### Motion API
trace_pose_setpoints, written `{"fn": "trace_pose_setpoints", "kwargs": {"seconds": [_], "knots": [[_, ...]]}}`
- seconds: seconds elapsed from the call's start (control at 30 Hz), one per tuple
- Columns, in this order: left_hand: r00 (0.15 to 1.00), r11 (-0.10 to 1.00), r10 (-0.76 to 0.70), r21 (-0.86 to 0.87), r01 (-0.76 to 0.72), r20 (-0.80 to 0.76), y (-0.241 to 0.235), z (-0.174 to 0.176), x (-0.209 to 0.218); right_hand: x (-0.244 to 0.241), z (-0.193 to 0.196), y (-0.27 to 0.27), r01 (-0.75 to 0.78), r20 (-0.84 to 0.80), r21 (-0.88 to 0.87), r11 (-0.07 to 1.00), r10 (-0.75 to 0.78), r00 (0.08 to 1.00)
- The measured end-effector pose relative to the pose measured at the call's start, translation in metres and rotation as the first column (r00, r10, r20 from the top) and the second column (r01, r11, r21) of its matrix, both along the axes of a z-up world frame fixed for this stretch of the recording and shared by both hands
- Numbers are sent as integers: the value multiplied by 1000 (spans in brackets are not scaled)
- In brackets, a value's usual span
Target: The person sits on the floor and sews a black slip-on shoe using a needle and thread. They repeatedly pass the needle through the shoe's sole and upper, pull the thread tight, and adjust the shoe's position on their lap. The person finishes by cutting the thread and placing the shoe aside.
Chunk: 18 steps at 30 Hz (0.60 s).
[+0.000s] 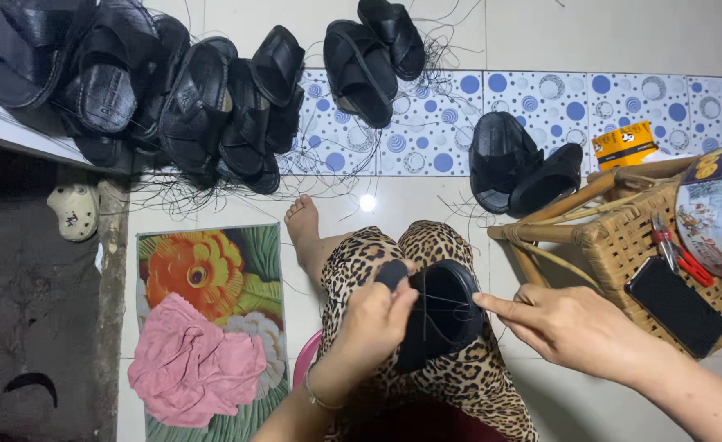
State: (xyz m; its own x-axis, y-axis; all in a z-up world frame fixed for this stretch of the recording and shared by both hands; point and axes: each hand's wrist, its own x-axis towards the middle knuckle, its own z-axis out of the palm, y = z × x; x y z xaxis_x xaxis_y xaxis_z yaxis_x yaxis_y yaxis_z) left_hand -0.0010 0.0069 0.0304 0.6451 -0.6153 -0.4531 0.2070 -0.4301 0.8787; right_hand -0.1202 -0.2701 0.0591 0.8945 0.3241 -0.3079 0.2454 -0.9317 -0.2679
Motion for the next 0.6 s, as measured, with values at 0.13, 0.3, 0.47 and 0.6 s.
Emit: {"fn": "trace_pose_setpoints", "kwargs": {"seconds": [0.13, 0.3, 0.47, 0.6], "knots": [[757, 974, 159, -226, -15, 634, 8, 5, -2, 23, 22, -2, 43, -341, -68, 997, -64, 938], [773, 943, 230, -330, -29, 590, 11, 5, -6, 18, 53, -38, 189, -540, -312, 931, -338, 771], [987, 998, -52, -22, 55, 150, 3, 3, -11, -8, 1, -12, 708, -573, 469, 528, -428, 699], [948, 992, -121, -6, 128, 295, -2, -9, -13, 5, -3, 40, 506, -390, 774, 381, -343, 855]]}}
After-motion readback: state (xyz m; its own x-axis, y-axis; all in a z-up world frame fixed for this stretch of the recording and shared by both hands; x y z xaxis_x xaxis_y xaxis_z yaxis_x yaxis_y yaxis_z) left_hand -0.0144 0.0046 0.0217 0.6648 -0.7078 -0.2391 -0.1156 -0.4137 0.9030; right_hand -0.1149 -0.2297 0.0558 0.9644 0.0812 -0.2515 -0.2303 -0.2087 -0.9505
